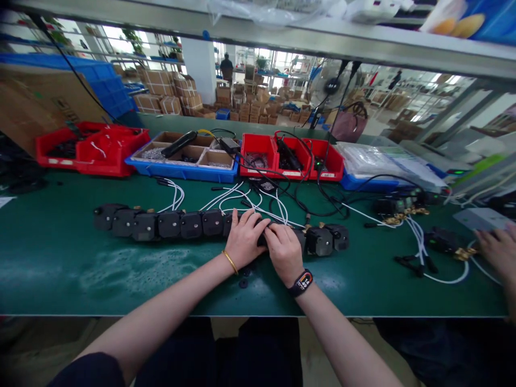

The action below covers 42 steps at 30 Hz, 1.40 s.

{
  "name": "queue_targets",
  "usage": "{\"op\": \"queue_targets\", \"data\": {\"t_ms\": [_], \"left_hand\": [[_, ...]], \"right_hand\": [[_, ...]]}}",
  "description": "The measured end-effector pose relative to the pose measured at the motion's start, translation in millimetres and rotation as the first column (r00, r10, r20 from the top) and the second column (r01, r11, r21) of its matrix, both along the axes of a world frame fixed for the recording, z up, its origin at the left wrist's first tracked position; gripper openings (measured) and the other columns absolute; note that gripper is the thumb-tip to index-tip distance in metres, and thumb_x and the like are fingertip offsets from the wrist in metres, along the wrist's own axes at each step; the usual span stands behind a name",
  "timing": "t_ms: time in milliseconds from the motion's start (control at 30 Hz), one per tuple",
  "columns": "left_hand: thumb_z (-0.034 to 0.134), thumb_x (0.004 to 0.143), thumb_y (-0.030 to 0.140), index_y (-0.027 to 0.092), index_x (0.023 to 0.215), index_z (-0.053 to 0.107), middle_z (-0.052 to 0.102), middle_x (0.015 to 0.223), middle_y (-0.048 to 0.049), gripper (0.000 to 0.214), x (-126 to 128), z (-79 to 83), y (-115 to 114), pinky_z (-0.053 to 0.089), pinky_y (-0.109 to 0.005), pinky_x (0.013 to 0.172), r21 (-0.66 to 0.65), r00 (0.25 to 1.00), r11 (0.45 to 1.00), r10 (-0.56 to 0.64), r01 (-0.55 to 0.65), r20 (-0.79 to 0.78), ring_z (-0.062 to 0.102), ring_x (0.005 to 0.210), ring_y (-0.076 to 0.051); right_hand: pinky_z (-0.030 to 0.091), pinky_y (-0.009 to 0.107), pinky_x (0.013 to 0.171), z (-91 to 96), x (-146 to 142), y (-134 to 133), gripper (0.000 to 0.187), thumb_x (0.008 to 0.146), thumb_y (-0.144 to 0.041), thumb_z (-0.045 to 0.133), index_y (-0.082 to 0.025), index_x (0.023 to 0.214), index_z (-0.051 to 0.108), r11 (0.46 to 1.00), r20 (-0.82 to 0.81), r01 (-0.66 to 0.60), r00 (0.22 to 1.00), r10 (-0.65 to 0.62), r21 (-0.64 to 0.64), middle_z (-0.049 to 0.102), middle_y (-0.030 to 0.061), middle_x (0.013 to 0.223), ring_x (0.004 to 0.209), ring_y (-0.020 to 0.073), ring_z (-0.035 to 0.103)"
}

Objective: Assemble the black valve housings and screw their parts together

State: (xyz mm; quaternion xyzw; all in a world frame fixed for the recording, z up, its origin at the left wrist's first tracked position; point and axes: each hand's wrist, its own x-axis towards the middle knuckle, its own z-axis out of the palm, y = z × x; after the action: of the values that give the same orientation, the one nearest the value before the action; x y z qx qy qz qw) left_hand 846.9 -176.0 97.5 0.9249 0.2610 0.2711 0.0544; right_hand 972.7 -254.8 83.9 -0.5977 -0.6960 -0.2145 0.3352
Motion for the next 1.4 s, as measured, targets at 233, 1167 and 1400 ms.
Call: {"op": "queue_targets", "data": {"t_ms": [233,1167,1400], "left_hand": [[0.071,0.065,0.034,0.023,0.113,0.05,0.052,0.115,-0.0083,0.053,2,-2.5,2,0.012,-0.057,0.11,-0.013,1.0,1.0,-0.004,0.004,0.025,0.039,0.12,-0.029],[0.071,0.069,0.035,0.02,0.132,0.038,0.046,0.134,-0.0089,0.073,-46,-4.5,22,0.008,-0.057,0.112,0.062,0.997,0.998,-0.005,0.009,-0.071,0.032,0.129,-0.029],[0.071,0.07,0.033,0.026,0.131,0.04,0.049,0.131,-0.0058,0.069,-37,-5.0,18,0.007,-0.061,0.109,0.009,0.998,0.999,0.043,-0.043,-0.042,0.032,0.129,-0.03]], "right_hand": [[0.042,0.039,0.096,2.9,4,0,0.027,0.095,-0.009,0.035,-0.006,0.108,0.058,0.998,0.123,-0.038,0.991,0.045,-0.056,0.05,0.0138,0.115,0.109,0.0214,0.044],[0.047,0.037,0.081,-39.9,-35,-54,0.029,0.098,-0.022,0.035,-0.011,0.116,0.054,0.938,-0.073,-0.081,0.996,0.06,-0.338,0.05,0.0122,0.107,0.095,0.0213,0.048],[0.043,0.038,0.071,-48.6,-38,-42,0.029,0.097,-0.027,0.037,-0.01,0.106,0.058,0.935,-0.084,-0.025,0.996,-0.005,-0.353,0.05,0.0115,0.088,0.081,0.0228,0.046]]}}
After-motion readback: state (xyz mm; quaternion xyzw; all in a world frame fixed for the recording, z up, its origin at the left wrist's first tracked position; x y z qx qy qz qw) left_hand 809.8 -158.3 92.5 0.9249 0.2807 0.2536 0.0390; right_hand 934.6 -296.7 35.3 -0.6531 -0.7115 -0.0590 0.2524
